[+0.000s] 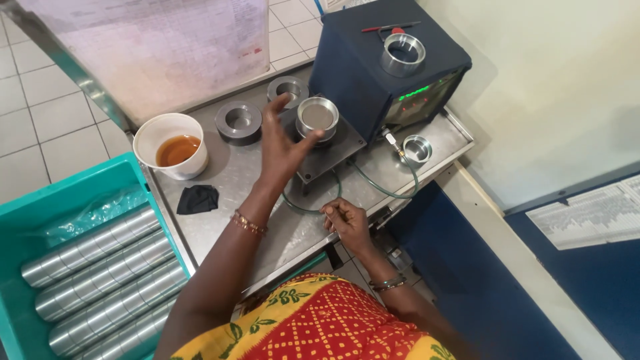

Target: Measuring cylindrical metal components using a digital gauge fixture and performing inspections/cleaning inside a CNC lathe.

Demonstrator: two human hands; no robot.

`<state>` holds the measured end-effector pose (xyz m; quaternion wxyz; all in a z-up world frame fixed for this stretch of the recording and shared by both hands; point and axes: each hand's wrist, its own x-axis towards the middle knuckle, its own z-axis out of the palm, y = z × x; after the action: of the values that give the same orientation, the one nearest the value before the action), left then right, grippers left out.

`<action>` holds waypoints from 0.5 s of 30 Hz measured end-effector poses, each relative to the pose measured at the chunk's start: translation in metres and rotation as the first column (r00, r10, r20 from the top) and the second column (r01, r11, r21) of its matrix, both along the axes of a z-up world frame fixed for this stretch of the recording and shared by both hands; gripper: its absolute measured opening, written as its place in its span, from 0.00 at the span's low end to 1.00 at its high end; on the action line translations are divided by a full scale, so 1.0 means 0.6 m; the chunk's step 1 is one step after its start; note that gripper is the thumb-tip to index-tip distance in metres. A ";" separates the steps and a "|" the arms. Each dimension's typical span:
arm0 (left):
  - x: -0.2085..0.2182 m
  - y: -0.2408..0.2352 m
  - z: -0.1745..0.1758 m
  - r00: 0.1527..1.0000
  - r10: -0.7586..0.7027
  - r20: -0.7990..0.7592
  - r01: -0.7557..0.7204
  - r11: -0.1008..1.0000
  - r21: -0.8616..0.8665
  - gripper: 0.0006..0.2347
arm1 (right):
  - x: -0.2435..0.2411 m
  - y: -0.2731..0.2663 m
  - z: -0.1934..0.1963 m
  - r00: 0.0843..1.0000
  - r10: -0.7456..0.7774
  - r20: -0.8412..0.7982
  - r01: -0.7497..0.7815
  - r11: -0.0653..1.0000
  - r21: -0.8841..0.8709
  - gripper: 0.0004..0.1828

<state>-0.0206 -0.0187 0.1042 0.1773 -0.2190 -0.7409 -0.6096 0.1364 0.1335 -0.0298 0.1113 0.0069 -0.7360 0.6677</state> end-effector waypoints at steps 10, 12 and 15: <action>-0.046 0.043 -0.010 0.993 -0.114 -0.041 0.096 0.950 -0.298 0.46 | 0.003 0.008 0.010 0.996 0.059 0.061 -0.055 0.997 -0.058 0.13; -0.047 0.043 -0.013 0.992 -0.110 -0.054 0.091 0.954 -0.285 0.45 | 0.005 0.003 0.018 0.998 0.037 0.050 -0.035 0.998 -0.051 0.13; -0.050 0.046 -0.009 0.993 -0.100 -0.058 0.081 0.961 -0.266 0.47 | 0.005 0.001 0.019 0.998 0.034 0.044 -0.031 0.997 -0.074 0.14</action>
<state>-0.0507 0.0088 0.0991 0.1448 -0.2960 -0.7976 -0.5051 0.1396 0.1339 -0.0183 0.0838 -0.0005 -0.7133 0.6958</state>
